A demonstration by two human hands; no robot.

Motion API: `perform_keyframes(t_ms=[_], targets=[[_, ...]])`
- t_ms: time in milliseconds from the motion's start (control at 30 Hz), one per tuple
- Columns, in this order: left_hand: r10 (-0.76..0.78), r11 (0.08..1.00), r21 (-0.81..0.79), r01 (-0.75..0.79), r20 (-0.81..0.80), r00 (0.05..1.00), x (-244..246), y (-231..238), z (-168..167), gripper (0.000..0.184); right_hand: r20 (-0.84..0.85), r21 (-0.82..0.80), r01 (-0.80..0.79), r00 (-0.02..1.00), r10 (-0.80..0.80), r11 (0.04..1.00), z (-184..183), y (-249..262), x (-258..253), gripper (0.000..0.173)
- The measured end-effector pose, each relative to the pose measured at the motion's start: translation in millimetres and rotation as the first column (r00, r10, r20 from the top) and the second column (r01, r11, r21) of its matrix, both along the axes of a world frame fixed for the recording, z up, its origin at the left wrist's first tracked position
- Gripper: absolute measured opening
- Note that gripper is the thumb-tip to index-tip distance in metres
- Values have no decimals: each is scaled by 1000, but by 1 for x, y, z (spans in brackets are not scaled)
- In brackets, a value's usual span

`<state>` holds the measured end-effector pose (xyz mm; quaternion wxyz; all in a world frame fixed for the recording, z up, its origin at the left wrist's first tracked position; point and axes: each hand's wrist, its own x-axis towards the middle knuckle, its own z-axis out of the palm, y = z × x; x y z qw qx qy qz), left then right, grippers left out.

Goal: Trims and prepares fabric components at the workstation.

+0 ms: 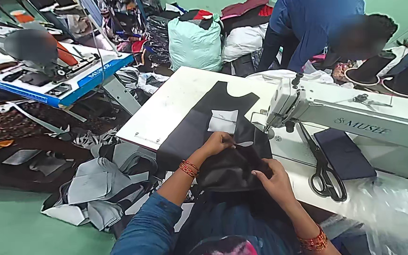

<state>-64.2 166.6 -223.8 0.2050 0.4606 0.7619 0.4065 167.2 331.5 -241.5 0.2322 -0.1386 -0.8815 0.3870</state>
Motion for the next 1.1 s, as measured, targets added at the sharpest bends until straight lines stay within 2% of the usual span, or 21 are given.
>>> perform_keyframes(t_ms=[100, 333, 467, 667, 767, 1100], targets=[[-4, 998, 58, 6, -34, 999, 1, -1, -4, 9, 8, 139, 58, 998, -59, 989, -3, -6, 0, 47], [18, 991, 131, -7, -86, 996, 4, -4, -9, 6, 62, 212, 116, 989, -131, 970, 2, -16, -14, 41], [12, 989, 148, 1, -92, 996, 2, -4, -15, 7, 32, 205, 78, 996, -87, 976, -3, -16, -17, 28], [5, 991, 131, 36, -302, 953, 6, -3, -10, 7, -70, 309, 24, 998, -3, 951, -9, -17, -18, 14], [-1, 994, 98, 41, -377, 926, 7, -1, -10, 6, -83, 356, 27, 997, 3, 934, -10, -19, -18, 12], [20, 996, 90, 12, -347, 938, 5, 1, -15, 6, -261, 343, 135, 964, -44, 929, -26, -16, -10, 20]])
